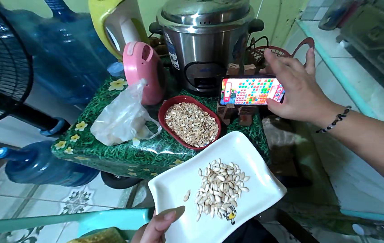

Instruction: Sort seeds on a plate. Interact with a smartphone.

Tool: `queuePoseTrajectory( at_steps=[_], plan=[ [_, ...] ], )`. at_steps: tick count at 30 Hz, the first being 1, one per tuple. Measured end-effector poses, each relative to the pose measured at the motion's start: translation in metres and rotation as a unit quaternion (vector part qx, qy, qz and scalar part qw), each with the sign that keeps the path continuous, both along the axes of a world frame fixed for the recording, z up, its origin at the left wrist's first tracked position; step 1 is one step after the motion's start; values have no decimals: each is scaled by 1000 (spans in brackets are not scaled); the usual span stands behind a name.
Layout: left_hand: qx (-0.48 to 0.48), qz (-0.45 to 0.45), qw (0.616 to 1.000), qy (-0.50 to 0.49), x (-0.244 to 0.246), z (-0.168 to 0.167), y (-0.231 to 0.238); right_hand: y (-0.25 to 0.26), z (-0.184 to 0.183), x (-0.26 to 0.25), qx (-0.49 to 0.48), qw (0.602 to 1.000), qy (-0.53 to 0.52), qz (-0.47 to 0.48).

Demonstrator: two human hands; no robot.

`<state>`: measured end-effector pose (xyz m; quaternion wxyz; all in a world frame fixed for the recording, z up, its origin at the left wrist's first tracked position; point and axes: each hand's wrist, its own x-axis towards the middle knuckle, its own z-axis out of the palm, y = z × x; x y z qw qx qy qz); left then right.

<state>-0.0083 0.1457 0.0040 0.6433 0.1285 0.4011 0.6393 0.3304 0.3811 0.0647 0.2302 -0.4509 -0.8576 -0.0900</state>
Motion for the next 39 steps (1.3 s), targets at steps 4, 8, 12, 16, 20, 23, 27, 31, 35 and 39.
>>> queuePoseTrajectory(
  at_steps=[4,8,12,16,20,23,27,31,35,39],
  plan=[
    [3,-2,1000,0,0,0,0,0,0,-1,-4,1000,-2,-2],
    [4,-1,1000,4,-1,-1,0,0,0,-1,-8,1000,-6,-6],
    [11,-4,1000,2,0,0,0,0,-1,-2,-2,1000,2,-3],
    [10,-4,1000,-2,0,0,1,-1,0,-3,-2,1000,-2,-10],
    [10,-2,1000,-5,0,0,0,-1,0,-4,0,1000,-3,-13],
    [9,2,1000,-8,1,0,0,-1,0,-3,13,1000,5,-12],
    [12,1,1000,-6,0,0,0,0,1,0,40,999,28,-7],
    [15,3,1000,-10,1,0,0,1,0,0,53,998,25,-4],
    [18,0,1000,-16,0,-1,0,0,0,-2,67,997,25,6],
    [11,3,1000,-6,0,0,0,-1,0,-4,68,997,20,4]
  ],
)
